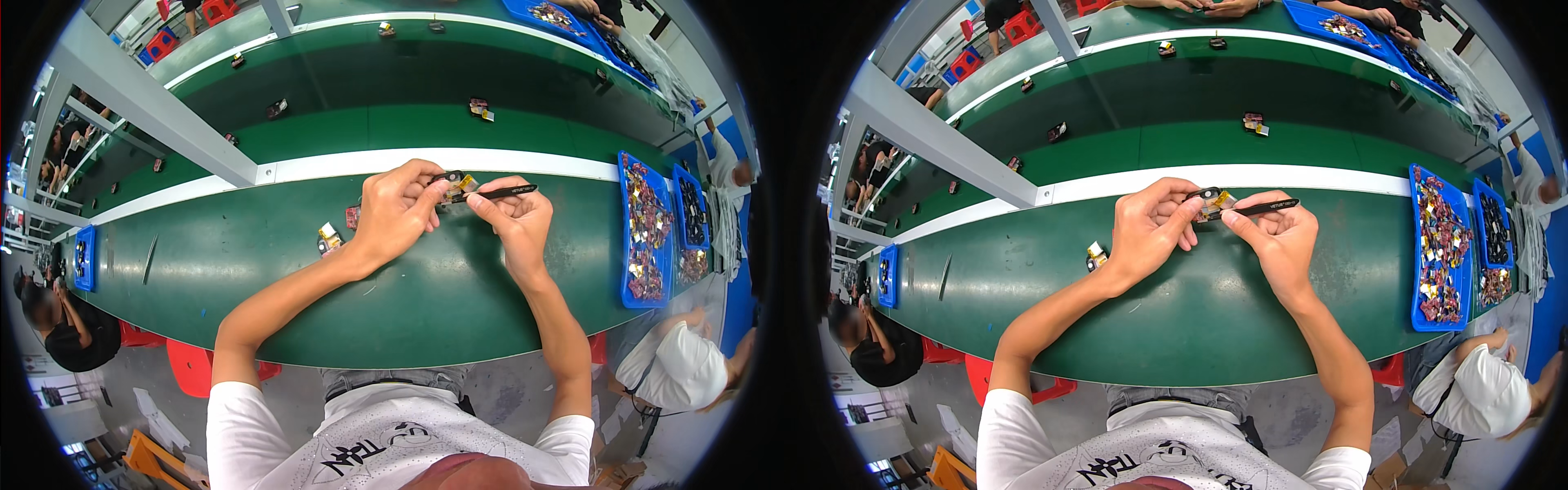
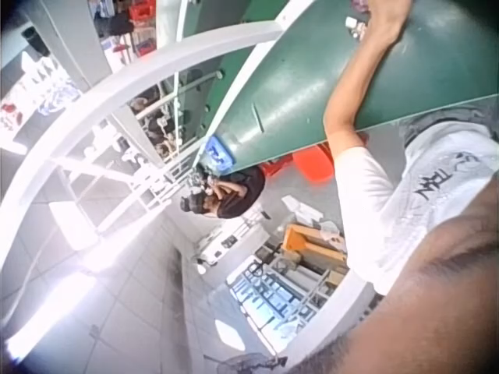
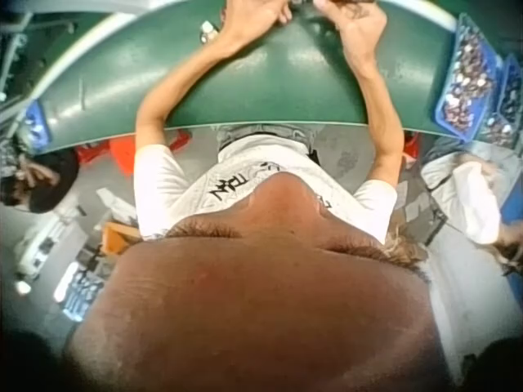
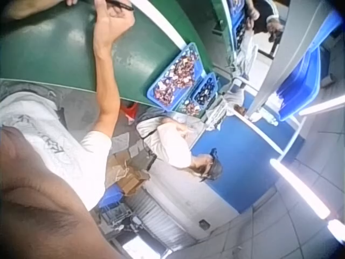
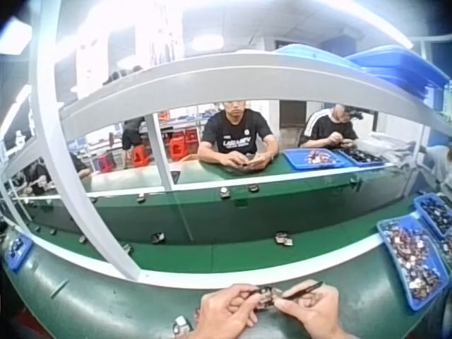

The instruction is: The user is using tweezers to assemble small electronic components on a circuit board at a production line.

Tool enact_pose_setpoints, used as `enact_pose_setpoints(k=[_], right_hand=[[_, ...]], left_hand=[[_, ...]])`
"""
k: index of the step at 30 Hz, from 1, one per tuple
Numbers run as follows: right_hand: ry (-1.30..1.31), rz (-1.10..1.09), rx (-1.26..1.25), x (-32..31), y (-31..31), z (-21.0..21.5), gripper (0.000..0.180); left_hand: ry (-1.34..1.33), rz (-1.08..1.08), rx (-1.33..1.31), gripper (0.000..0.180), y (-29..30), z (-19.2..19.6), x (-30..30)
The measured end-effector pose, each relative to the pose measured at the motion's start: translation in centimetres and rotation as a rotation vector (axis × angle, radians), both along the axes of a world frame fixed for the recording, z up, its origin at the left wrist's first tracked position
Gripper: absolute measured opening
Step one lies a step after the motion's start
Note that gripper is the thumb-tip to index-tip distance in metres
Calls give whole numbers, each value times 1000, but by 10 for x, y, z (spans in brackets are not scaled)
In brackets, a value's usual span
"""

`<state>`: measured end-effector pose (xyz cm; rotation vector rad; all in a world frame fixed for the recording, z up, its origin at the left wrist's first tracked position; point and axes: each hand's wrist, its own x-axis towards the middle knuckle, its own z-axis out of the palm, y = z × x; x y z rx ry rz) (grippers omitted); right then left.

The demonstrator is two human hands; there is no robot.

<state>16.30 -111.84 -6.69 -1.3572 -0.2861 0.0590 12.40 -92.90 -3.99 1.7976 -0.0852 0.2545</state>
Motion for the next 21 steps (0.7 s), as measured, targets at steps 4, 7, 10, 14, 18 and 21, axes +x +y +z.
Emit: enact_pose_setpoints(k=[4, 7, 10, 14, 18, 21], right_hand=[[-79, -16, -39, 1, -3, -4, 15], [-152, -30, -42, -1, -3, -2, 16], [-231, -63, -55, -5, 0, 0, 16], [-347, -113, -111, -7, -1, 0, 14], [-360, -116, -108, -7, 0, -2, 13], [-356, -116, -110, -7, 0, -2, 13]], left_hand=[[110, -73, -115, 22, 5, 0, 4], [175, -156, -210, 25, 12, -1, 8], [219, -218, -279, 26, 19, -5, 11], [228, -248, -330, 28, 17, -4, 11], [229, -244, -339, 28, 16, -4, 10], [225, -249, -341, 28, 16, -4, 10]])
